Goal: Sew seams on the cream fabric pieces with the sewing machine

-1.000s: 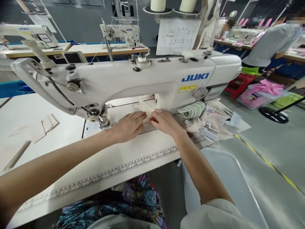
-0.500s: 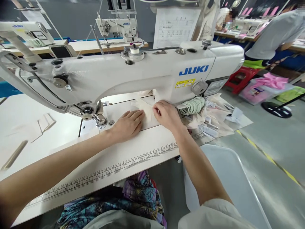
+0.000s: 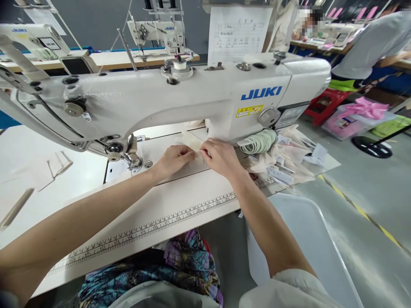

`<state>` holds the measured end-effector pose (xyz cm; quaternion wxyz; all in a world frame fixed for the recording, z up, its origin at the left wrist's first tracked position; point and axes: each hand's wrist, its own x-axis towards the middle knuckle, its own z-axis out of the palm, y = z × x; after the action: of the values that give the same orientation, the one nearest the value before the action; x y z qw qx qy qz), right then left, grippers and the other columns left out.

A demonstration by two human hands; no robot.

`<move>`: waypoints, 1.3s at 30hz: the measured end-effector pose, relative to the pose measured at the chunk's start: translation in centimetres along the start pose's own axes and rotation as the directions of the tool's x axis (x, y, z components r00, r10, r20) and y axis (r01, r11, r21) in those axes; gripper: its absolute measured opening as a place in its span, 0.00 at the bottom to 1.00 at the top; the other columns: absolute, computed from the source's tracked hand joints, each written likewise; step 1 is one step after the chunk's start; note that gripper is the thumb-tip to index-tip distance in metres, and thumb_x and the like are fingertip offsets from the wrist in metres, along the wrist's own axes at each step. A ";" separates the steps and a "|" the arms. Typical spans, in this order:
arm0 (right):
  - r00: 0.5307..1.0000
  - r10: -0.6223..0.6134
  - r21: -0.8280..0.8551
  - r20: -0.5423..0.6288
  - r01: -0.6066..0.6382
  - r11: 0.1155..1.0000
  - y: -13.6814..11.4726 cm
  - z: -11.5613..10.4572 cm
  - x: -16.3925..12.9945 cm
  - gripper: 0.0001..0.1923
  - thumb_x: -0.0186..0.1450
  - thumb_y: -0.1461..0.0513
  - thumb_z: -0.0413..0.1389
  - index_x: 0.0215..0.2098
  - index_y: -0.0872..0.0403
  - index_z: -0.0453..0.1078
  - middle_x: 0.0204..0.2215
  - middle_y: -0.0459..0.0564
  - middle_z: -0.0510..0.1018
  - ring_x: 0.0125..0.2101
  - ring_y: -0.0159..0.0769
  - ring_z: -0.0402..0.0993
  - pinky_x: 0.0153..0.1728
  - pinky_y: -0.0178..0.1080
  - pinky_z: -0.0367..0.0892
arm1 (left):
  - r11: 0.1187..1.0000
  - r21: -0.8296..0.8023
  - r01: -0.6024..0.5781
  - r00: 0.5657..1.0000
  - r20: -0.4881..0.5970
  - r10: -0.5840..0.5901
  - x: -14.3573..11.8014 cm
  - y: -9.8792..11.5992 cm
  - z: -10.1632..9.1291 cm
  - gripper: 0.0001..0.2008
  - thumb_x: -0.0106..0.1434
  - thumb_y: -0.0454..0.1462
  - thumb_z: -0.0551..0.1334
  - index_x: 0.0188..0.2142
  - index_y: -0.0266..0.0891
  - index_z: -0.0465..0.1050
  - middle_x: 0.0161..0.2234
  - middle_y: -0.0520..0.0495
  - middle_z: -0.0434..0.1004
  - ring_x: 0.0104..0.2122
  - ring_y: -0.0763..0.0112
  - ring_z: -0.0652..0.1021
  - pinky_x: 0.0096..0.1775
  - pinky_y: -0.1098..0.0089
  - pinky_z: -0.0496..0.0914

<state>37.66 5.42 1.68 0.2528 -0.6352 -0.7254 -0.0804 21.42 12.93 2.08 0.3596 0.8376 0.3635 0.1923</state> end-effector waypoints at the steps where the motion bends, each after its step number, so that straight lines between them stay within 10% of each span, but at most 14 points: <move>1: 1.000 0.001 0.000 0.000 -0.001 1.000 0.0 0.1 0.0 0.08 0.65 0.65 0.50 0.33 0.54 0.70 0.32 0.49 0.77 0.31 0.36 0.70 0.32 0.37 0.58 | 0.999 -0.028 0.019 1.000 0.003 -0.019 0.1 -0.1 0.0 0.15 0.63 0.40 0.51 0.30 0.37 0.75 0.27 0.50 0.76 0.28 0.71 0.74 0.30 0.72 0.67; 15: 0.996 0.059 -0.031 -0.060 -0.061 0.998 0.2 0.5 0.2 0.07 0.66 0.64 0.47 0.33 0.54 0.67 0.33 0.53 0.75 0.34 0.40 0.70 0.33 0.38 0.59 | 0.999 0.053 0.004 0.999 0.036 -0.006 -0.3 -0.2 -0.5 0.11 0.62 0.38 0.56 0.29 0.36 0.75 0.25 0.50 0.76 0.26 0.72 0.74 0.31 0.72 0.68; 20: 0.986 0.103 -0.094 -0.129 -0.115 0.989 0.2 0.7 0.4 0.10 0.69 0.63 0.43 0.38 0.54 0.66 0.34 0.54 0.75 0.33 0.41 0.70 0.30 0.38 0.58 | 0.953 0.270 -0.134 0.982 -0.096 0.165 -0.4 0.3 -0.6 0.09 0.66 0.36 0.55 0.35 0.34 0.72 0.38 0.40 0.75 0.41 0.61 0.73 0.45 0.62 0.68; 26: 0.988 0.095 -0.150 -0.118 -0.113 0.982 0.1 0.8 0.4 0.11 0.69 0.62 0.42 0.38 0.55 0.65 0.34 0.54 0.75 0.34 0.41 0.70 0.30 0.38 0.58 | 0.602 0.596 -0.532 0.834 0.245 0.494 1.4 0.2 -0.1 0.14 0.70 0.31 0.49 0.38 0.32 0.74 0.44 0.37 0.75 0.49 0.56 0.71 0.47 0.59 0.66; 30: 0.988 0.114 -0.144 -0.100 -0.127 0.981 -0.1 0.5 0.4 0.12 0.70 0.62 0.42 0.38 0.55 0.65 0.35 0.55 0.75 0.35 0.42 0.71 0.31 0.39 0.60 | 0.562 0.632 -0.533 0.832 0.271 0.484 1.6 -0.8 0.4 0.14 0.69 0.31 0.49 0.44 0.30 0.73 0.49 0.35 0.74 0.52 0.54 0.71 0.47 0.57 0.67; 39: 0.847 0.034 -0.112 -0.530 -0.110 0.988 -0.2 -2.8 -0.3 0.13 0.72 0.60 0.41 0.41 0.53 0.67 0.35 0.57 0.76 0.38 0.41 0.74 0.40 0.40 0.66 | 0.569 0.678 -0.465 0.867 0.216 0.450 1.1 -1.4 0.9 0.14 0.70 0.32 0.48 0.46 0.30 0.71 0.49 0.36 0.74 0.50 0.59 0.74 0.47 0.62 0.70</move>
<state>38.23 3.89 3.99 0.4003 -0.6314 -0.5967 -0.2916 22.03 14.04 0.50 -0.0505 0.9763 0.1764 0.1148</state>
